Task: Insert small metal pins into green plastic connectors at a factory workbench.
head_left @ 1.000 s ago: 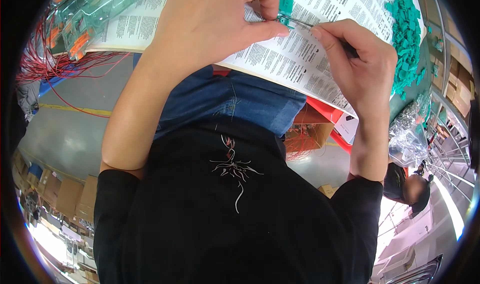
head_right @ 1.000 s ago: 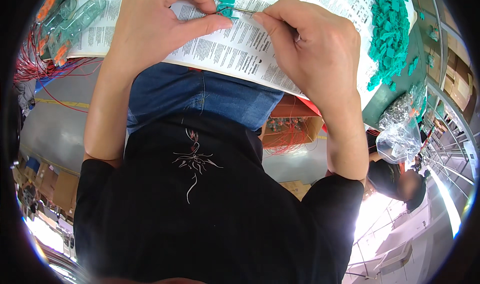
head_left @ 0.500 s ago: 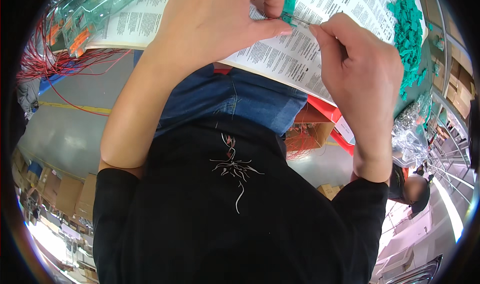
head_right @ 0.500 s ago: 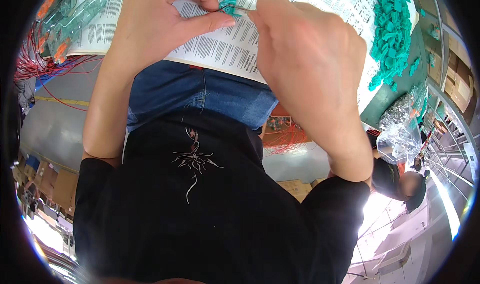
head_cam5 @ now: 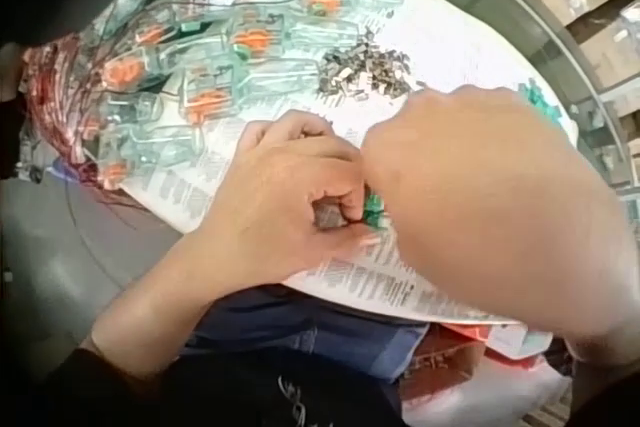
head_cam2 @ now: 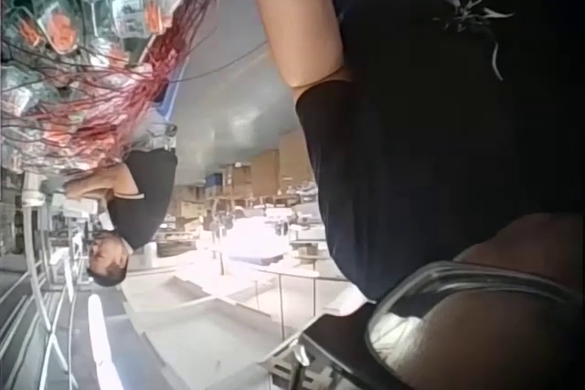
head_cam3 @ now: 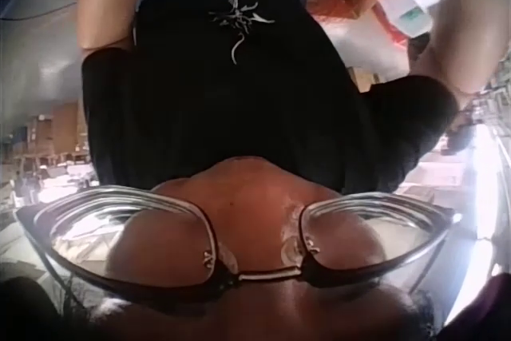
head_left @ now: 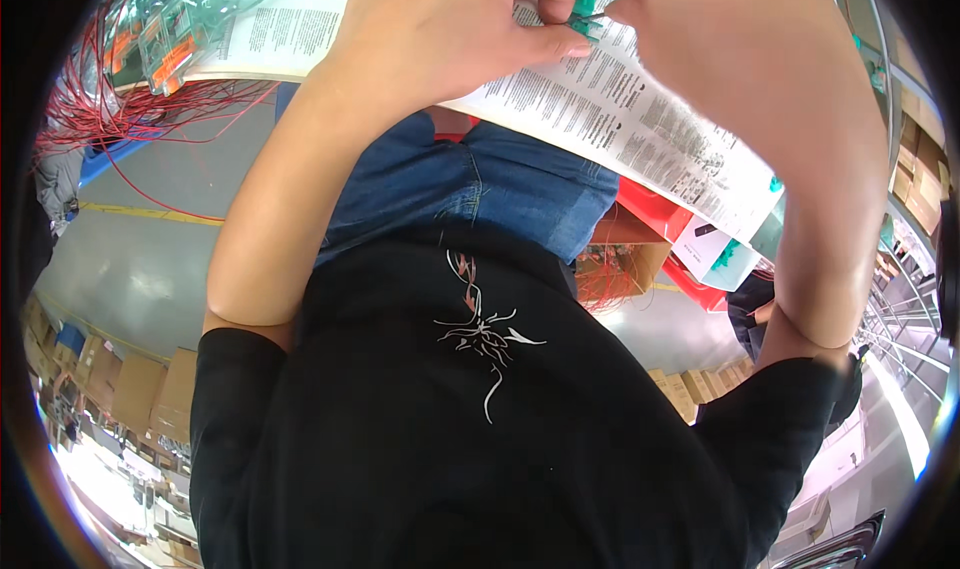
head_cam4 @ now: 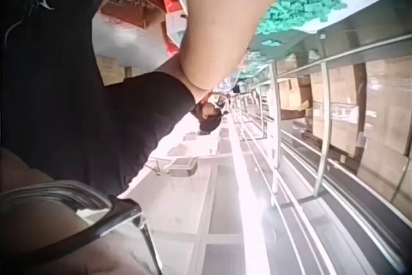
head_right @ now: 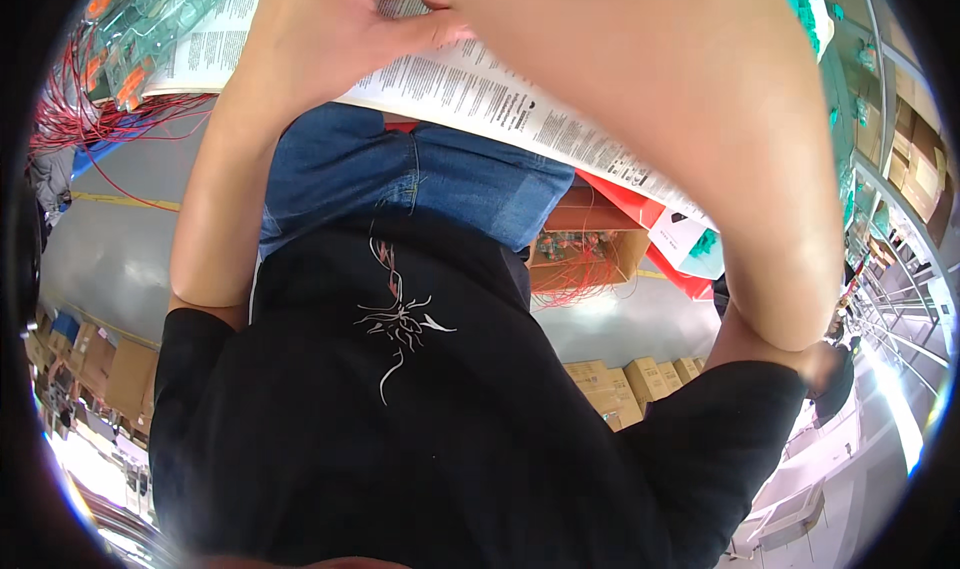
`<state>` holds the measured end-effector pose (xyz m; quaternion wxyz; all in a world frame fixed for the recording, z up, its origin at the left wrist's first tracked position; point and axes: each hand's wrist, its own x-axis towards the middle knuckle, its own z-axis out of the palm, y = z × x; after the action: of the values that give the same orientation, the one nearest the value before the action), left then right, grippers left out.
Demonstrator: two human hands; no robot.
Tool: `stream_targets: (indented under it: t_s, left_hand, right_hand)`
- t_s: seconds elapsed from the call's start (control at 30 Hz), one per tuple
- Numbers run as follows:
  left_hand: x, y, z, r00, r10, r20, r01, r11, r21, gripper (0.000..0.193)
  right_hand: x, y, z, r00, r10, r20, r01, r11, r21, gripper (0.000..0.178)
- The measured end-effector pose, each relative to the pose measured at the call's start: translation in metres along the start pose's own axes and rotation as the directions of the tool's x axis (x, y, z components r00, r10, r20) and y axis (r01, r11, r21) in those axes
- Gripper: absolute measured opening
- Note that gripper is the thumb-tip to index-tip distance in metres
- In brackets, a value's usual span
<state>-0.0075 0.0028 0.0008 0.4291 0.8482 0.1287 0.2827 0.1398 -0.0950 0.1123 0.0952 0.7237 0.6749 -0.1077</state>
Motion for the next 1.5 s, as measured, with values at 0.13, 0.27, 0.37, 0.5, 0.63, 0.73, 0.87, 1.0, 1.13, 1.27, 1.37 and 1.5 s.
stream_targets:
  t_s: [0.13,0.27,0.37,0.5,0.63,0.73,0.87,1.0,1.13,1.27,1.37,1.5]
  left_hand:
    - [0.001,0.005,-0.006,0.99,-0.086,0.113,0.07,0.988,0.138,0.022]
    - [0.001,0.003,-0.006,0.991,-0.076,0.113,0.062,0.99,0.125,0.023]
    - [0.002,0.005,-0.008,0.988,-0.094,0.125,0.079,0.989,0.122,0.023]
    - [0.002,0.006,-0.008,0.984,-0.119,0.13,0.102,0.986,0.131,0.023]
    - [0.001,0.006,-0.007,0.988,-0.102,0.113,0.088,0.988,0.128,0.023]
    - [0.002,0.006,-0.008,0.986,-0.118,0.117,0.103,0.987,0.124,0.023]
    - [0.001,0.004,-0.007,0.987,-0.1,0.126,0.086,0.99,0.114,0.023]
    - [-0.001,0.003,-0.007,0.99,-0.081,0.114,0.07,0.993,0.098,0.022]
    - [0.0,0.003,-0.008,0.985,-0.094,0.145,0.078,0.991,0.109,0.021]
    - [-0.002,0.007,-0.004,0.994,-0.1,0.051,0.094,0.99,0.107,0.021]
    - [-0.003,0.002,0.001,0.996,-0.074,0.046,0.068,0.989,0.134,0.021]
    - [-0.011,-0.031,0.015,0.949,0.278,-0.151,-0.267,0.96,0.086,0.021]
  right_hand:
    - [0.006,0.007,-0.007,0.997,-0.003,0.072,-0.001,0.999,0.05,0.016]
    - [-0.006,0.014,0.016,1.0,0.011,0.018,-0.013,0.996,0.088,0.017]
    - [-0.007,0.013,0.02,1.0,0.013,-0.02,-0.011,0.995,0.095,0.018]
    - [-0.005,0.013,0.019,0.999,-0.038,-0.039,0.04,0.998,0.041,0.018]
    - [-0.005,0.015,0.017,0.988,-0.137,-0.066,0.134,0.99,-0.048,0.017]
    - [-0.002,0.014,0.015,0.979,-0.193,-0.065,0.188,0.979,-0.08,0.017]
    - [-0.003,0.009,0.015,0.995,-0.101,-0.013,0.099,0.991,-0.087,0.016]
    - [-0.001,0.01,0.018,0.996,-0.083,-0.026,0.083,0.996,0.015,0.015]
    - [-0.013,0.032,0.014,0.998,-0.061,-0.034,0.065,0.991,0.114,0.013]
    - [-0.006,0.029,0.017,0.998,-0.045,-0.042,0.053,0.975,0.215,0.013]
    - [0.025,0.033,0.033,0.998,-0.022,-0.05,0.036,0.958,0.283,0.012]
    - [0.005,0.085,0.017,0.998,0.004,-0.068,0.021,0.933,0.359,0.012]
